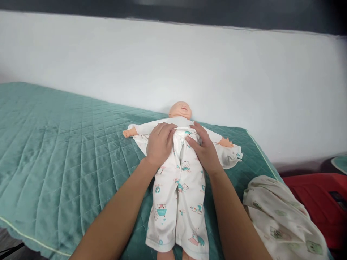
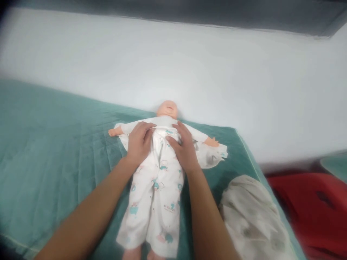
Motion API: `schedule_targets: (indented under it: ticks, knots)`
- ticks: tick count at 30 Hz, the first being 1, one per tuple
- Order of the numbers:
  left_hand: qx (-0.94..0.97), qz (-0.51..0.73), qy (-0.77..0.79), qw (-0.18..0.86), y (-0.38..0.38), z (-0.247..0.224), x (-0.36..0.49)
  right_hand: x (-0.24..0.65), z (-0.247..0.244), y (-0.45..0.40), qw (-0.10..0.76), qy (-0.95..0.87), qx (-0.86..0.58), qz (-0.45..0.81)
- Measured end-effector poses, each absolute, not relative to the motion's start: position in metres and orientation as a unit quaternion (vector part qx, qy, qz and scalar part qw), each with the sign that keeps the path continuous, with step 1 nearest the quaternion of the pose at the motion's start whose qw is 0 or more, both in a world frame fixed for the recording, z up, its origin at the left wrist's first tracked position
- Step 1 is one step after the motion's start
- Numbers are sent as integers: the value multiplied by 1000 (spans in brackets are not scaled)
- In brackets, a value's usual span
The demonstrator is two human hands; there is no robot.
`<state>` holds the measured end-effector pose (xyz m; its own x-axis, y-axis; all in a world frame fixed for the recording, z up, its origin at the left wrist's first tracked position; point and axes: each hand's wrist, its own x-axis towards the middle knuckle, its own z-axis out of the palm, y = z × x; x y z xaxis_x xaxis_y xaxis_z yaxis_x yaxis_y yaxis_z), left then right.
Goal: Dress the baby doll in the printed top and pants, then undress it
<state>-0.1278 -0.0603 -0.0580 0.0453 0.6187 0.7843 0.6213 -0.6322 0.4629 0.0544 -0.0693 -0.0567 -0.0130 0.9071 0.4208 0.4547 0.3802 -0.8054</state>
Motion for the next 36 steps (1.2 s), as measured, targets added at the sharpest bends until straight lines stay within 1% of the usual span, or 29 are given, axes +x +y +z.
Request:
schedule_targets:
  ticks: [5,11,15,19,28,32,36]
  knots:
    - [-727,-554,-404,13,-60,-59,-127,49,-51,-74,515,-692,-486,142]
    - [-742,-547,-387,22,-60,-58,-127,45,-47,-78,532,-715,-443,96]
    - [-744,-536,-400,14,-60,-56,-128,42,-50,-84,534,-694,-474,85]
    - [-746,-516,-420,24,-61,-58,-129,36,-52,-91,555,-667,-495,50]
    - [-730,-459,-503,49,-63,-63,-131,33,-55,-94,522,-677,-518,-9]
    - [-710,-442,-548,12,-74,-67,-142,35,-58,-90,501,-667,-551,-26]
    - [-687,-432,-580,-66,-104,-75,-159,39,-63,-87,472,-673,-566,-65]
